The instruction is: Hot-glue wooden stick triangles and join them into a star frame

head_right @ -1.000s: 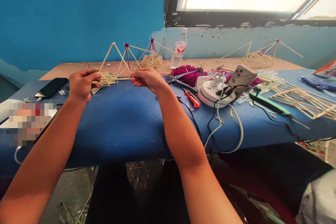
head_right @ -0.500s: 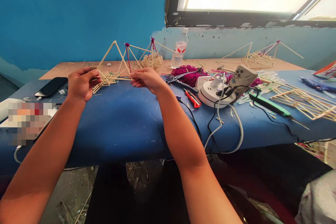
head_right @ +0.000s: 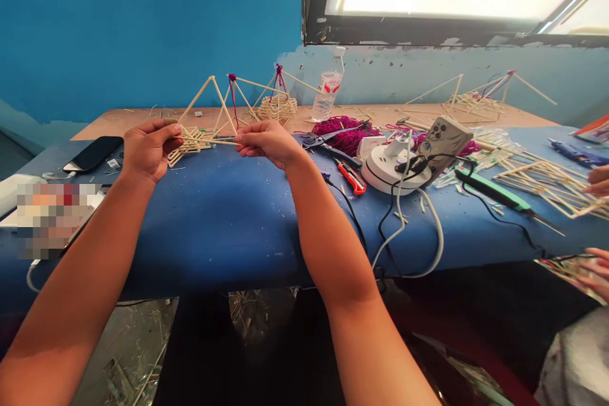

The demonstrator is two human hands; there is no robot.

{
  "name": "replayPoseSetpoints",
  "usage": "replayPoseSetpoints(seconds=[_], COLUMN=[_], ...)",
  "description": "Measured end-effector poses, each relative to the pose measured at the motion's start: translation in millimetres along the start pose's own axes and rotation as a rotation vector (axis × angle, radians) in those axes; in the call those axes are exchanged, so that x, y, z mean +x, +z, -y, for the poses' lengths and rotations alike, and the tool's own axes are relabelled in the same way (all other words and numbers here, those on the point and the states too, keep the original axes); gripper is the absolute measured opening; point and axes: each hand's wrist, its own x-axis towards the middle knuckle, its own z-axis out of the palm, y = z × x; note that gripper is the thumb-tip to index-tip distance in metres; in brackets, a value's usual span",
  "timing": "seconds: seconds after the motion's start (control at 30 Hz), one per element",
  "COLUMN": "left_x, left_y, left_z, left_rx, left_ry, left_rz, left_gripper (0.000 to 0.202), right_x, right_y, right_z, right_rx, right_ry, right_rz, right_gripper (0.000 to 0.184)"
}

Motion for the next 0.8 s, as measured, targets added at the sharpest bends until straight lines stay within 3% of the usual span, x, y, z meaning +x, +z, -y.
replayPoseSetpoints(seconds=[0.23, 0.8], left_x=[-0.4, 1.7], left_y=[0.6, -1.0], left_z=[-1.1, -1.1], left_rx=[-0.033, -0.015], left_ry=[-0.006, -0.025], left_rz=[0.003, -0.002], left_gripper=[0.011, 0.014], right_x=[-2.2, 0.0], right_y=[2.6, 2.0], right_z=[2.7, 0.6], right_rx=[0.027, 0.038], right_ry=[0.017, -0.006], right_rz=[-0.013, -0.004], right_gripper=[0.018, 0.017])
